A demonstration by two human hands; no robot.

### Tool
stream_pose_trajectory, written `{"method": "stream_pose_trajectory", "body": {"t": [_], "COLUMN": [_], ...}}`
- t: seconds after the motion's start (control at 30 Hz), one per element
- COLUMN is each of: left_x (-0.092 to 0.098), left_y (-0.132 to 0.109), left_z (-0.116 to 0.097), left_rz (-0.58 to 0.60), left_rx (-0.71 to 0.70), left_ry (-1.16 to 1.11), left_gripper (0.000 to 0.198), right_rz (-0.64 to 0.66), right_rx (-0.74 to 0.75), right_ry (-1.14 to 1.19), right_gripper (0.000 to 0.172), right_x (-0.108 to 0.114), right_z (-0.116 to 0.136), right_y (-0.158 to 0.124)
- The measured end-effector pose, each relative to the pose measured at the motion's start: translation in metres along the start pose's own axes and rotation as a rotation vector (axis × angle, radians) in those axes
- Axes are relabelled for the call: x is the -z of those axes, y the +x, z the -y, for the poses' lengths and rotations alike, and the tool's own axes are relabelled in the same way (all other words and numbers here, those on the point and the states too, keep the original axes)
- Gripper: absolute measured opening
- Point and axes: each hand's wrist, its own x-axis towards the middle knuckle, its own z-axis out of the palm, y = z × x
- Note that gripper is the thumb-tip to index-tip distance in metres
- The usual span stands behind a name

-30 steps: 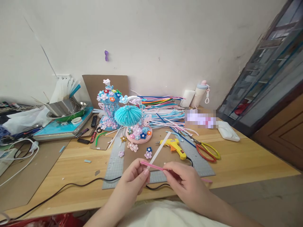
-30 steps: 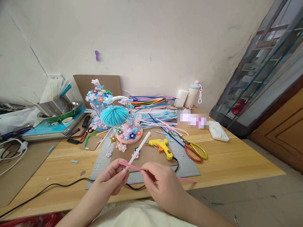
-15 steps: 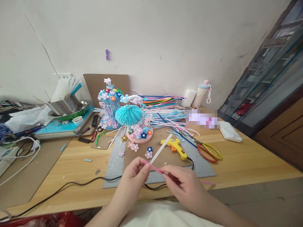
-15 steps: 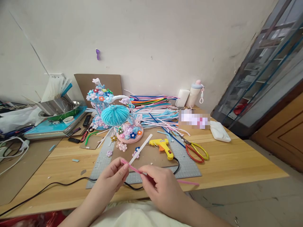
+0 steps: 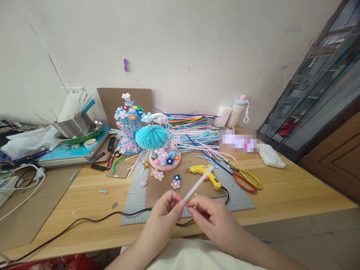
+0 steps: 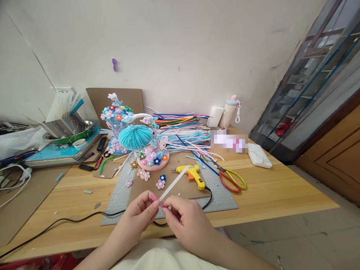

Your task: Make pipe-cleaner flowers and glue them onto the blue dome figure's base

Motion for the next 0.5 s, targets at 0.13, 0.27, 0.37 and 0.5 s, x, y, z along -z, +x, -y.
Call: {"method": "stream_pose_trajectory", "body": {"t": [0.13, 0.27, 0.37, 0.5], "left_x": [-0.001, 0.000, 0.005, 0.013], "left_y": [0.001, 0.000, -0.003, -0.014], "left_z": [0.003, 0.002, -0.007, -0.023], "left_rz": [0.008, -0.002, 0.018, 0.198], "left_rx": [-0.009, -0.018, -0.046, -0.010], "left_ry": [0.012, 0.041, 0.051, 0.106], "left_gripper": [0.030, 0.031, 0.029, 0.028], "right_rz": [0.001, 0.017, 0.088, 0.368], "right_rx": [-0.009, -0.027, -0.057, -0.170], "right_ry": [0.009, 0.035, 0.122, 0.264], "right_gripper": [0.022, 0.023, 0.026, 0.028], "right_x": [0.000, -0.002, 0.003, 0.023], "right_z": [0.001, 0.003, 0.000, -0.005], "right_y": [-0.001, -0.003, 0.000, 0.019]}}
